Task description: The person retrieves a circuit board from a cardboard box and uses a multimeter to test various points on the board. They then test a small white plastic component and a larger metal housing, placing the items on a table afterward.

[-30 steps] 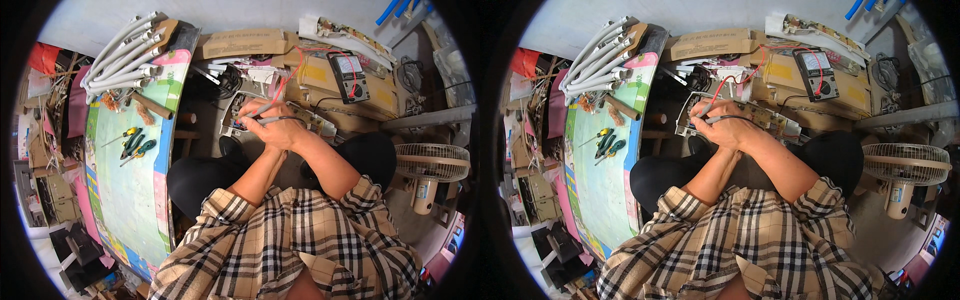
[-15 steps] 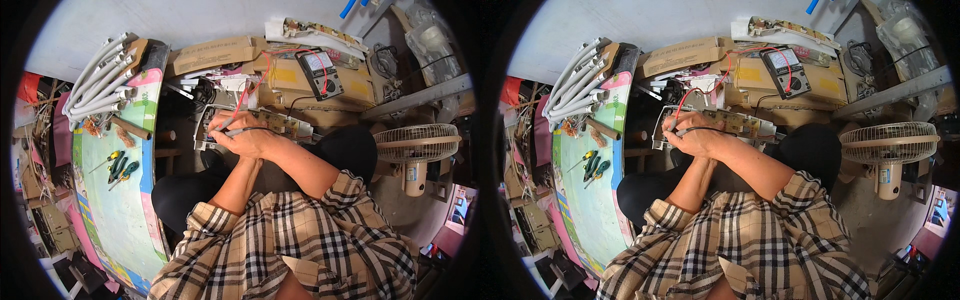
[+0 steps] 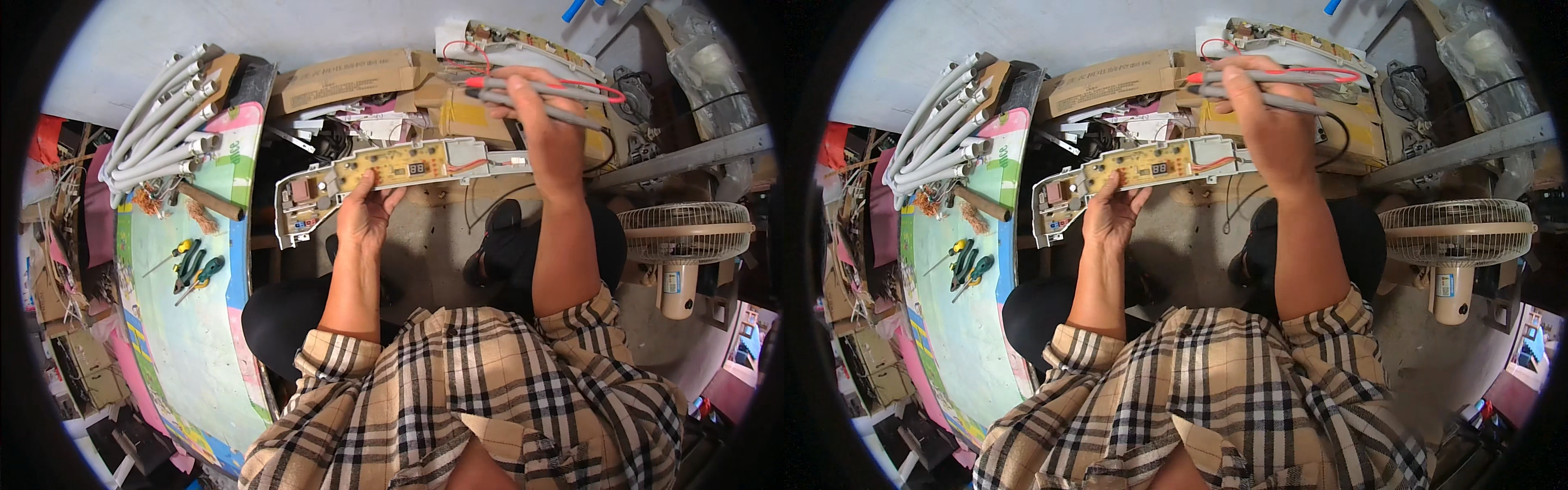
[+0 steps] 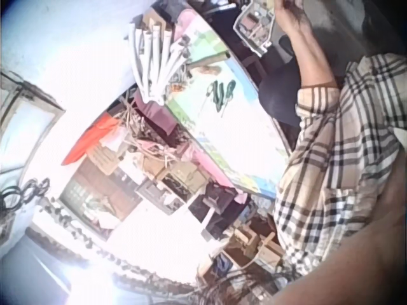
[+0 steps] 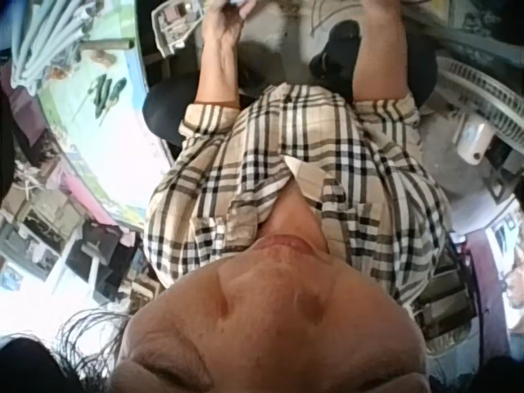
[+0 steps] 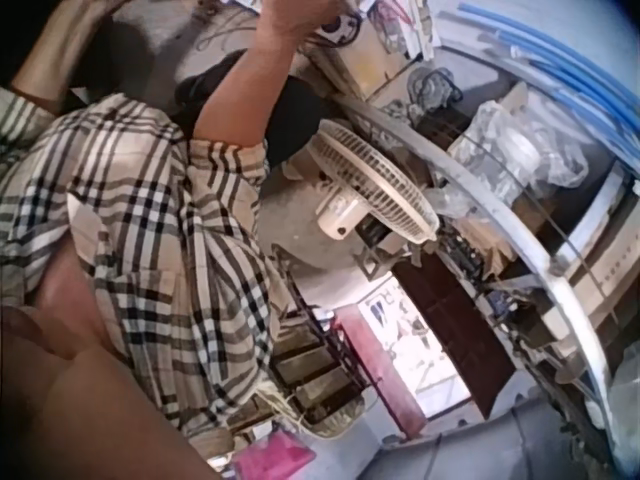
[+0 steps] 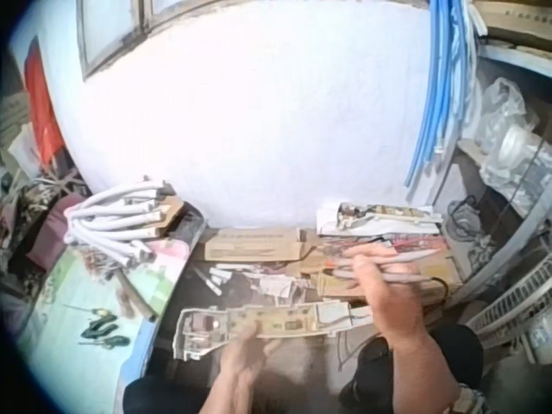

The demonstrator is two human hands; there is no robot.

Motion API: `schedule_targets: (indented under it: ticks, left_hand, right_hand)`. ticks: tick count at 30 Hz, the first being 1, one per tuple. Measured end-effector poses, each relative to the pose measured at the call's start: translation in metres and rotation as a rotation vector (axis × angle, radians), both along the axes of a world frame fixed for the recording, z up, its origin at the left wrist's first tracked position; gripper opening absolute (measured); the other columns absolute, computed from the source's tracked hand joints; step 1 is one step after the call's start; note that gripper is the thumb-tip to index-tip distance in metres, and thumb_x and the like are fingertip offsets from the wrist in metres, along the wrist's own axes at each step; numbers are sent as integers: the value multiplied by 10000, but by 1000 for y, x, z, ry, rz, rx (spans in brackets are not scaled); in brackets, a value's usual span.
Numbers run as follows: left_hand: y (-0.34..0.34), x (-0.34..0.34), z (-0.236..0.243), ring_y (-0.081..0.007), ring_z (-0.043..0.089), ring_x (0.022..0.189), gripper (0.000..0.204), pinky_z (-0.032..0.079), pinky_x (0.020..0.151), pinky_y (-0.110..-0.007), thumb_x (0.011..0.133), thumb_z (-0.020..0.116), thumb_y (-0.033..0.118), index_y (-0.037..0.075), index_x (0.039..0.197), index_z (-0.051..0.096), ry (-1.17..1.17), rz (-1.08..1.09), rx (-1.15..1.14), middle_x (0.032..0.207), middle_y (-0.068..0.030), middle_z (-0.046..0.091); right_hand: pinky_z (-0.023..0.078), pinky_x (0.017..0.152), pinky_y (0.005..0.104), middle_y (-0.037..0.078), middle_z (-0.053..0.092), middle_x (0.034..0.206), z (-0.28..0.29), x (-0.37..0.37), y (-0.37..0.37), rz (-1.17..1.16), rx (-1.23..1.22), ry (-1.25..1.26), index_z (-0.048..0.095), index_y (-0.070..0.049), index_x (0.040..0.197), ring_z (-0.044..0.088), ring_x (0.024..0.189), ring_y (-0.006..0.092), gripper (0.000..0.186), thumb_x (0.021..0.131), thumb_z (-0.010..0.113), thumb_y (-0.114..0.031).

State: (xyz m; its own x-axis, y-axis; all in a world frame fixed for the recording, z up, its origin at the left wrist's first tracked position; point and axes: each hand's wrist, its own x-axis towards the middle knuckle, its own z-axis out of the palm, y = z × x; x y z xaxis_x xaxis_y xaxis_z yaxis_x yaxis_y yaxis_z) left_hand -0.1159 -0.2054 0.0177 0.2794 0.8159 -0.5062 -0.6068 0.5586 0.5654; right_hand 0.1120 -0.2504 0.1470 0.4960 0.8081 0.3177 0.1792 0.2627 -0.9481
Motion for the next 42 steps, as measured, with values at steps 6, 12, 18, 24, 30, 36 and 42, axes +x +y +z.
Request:
schedule_targets:
  ticks: [6, 12, 18, 24, 30, 36, 42]
  left_hand:
    - [9, -21, 7, -300, 639, 1015, 275, 568, 835, -459, 898, 617, 161, 8, 1123, 577, -97, -44, 80, 1108, -142, 638]
    - [12, -29, 10, -329, 633, 1022, 254, 567, 831, -488, 901, 607, 140, 8, 1115, 576, -128, 45, 40, 1118, -155, 629]
    - [14, -29, 14, -330, 631, 1029, 220, 572, 816, -489, 905, 599, 144, 20, 1087, 586, -162, 93, 11, 1117, -151, 628]
    - [15, -36, 20, -317, 627, 1049, 240, 584, 788, -469, 889, 601, 131, 16, 1099, 579, -198, 165, -30, 1141, -169, 623]
    - [20, -50, 9, -271, 659, 974, 219, 589, 754, -436, 821, 669, 41, 110, 1009, 581, -329, 174, -130, 1028, -106, 669]
    - [11, -32, -6, -286, 674, 889, 226, 607, 700, -412, 842, 659, 113, 21, 1040, 602, -333, 57, -99, 1020, -159, 657]
    - [5, -14, -57, -227, 669, 935, 210, 588, 730, -375, 835, 669, 86, 96, 1034, 604, -441, 16, -202, 1006, -74, 682]
  right_hand:
    - [514, 695, 243, 130, 662, 883, 8, 26, -20, -107, 38, 5, 617, 69, 1015, 643, 747, 143, 277, 909, 533, -173]
    - [427, 529, 208, 84, 693, 823, 4, 36, -26, -193, 37, 16, 660, 12, 978, 632, 676, 92, 278, 894, 544, -226]
    - [439, 536, 212, 88, 684, 810, 6, 35, -29, -184, 45, 21, 654, 17, 969, 621, 676, 96, 271, 897, 542, -219]
    - [514, 609, 262, 114, 658, 851, 17, 41, -49, -100, 3, 104, 622, 44, 945, 633, 709, 144, 245, 904, 530, -180]
    - [526, 653, 276, 146, 640, 867, 21, 49, -63, 2, 61, 232, 596, 59, 975, 647, 748, 187, 266, 916, 499, -181]
    - [524, 777, 336, 153, 629, 960, -18, 20, -31, 18, 140, 622, 555, 33, 1070, 640, 839, 239, 287, 966, 458, -216]
    - [507, 640, 295, 140, 624, 924, -22, -9, -33, 159, 37, 680, 566, 6, 1041, 627, 745, 187, 262, 944, 489, -226]
